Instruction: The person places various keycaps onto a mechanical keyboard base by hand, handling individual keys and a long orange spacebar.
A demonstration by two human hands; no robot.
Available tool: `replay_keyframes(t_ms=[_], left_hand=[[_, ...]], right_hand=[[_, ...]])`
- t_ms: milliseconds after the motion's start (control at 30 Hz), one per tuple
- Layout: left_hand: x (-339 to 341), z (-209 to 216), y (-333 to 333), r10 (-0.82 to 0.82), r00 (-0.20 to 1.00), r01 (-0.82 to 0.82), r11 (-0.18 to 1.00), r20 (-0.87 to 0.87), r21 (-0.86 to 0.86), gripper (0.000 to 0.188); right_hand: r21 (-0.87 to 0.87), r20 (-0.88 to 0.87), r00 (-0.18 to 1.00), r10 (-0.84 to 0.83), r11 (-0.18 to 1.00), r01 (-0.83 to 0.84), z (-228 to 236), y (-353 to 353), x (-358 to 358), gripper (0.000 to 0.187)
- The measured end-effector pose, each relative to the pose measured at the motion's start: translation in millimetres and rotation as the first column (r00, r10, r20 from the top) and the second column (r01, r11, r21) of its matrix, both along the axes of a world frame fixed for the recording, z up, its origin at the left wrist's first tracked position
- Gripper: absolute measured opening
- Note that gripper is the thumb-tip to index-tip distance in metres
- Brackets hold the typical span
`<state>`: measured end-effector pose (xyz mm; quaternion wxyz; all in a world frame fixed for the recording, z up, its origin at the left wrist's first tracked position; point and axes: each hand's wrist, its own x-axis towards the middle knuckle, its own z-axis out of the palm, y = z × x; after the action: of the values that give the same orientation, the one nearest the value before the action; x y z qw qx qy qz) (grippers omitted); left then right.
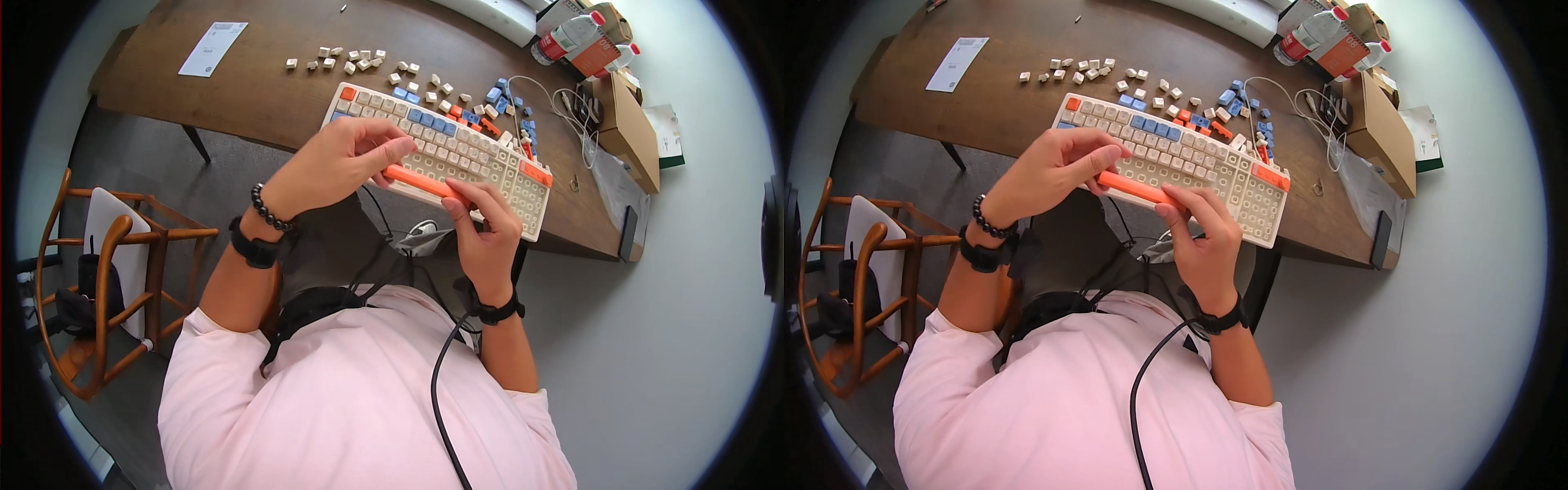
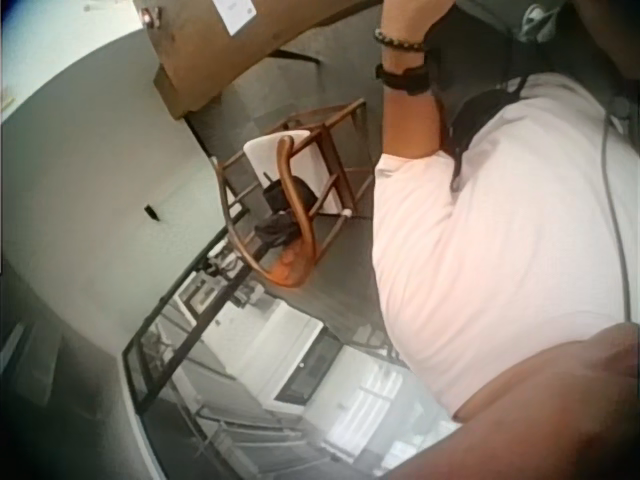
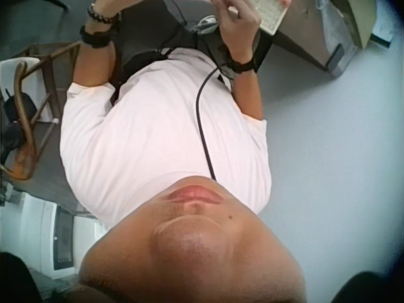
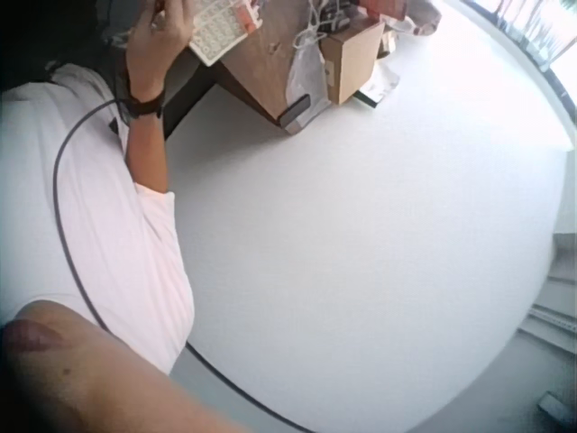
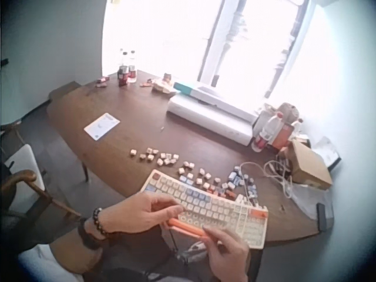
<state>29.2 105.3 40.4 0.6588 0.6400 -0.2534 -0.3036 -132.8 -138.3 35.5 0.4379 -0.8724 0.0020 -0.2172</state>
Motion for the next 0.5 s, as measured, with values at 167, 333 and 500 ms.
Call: replay_keyframes(t_ms=[167,333,500], left_hand=[[23,2,34,-0.003,0.76,-0.165,0.966,0.65,0.197,0.021],[35,-3,54,-0.05,0.67,-0.157,0.966,0.741,0.207,0.024],[34,-14,45,-0.113,0.589,-0.076,0.978,0.8,0.194,0.026]], right_hand=[[-0.105,0.032,0.999,-0.043,0.993,0.046,-5,8,6,0.028],[-0.187,0.025,0.999,-0.047,0.981,0.051,-22,11,12,0.03],[-0.219,-0.007,0.999,-0.048,0.975,0.045,-31,14,17,0.031]])
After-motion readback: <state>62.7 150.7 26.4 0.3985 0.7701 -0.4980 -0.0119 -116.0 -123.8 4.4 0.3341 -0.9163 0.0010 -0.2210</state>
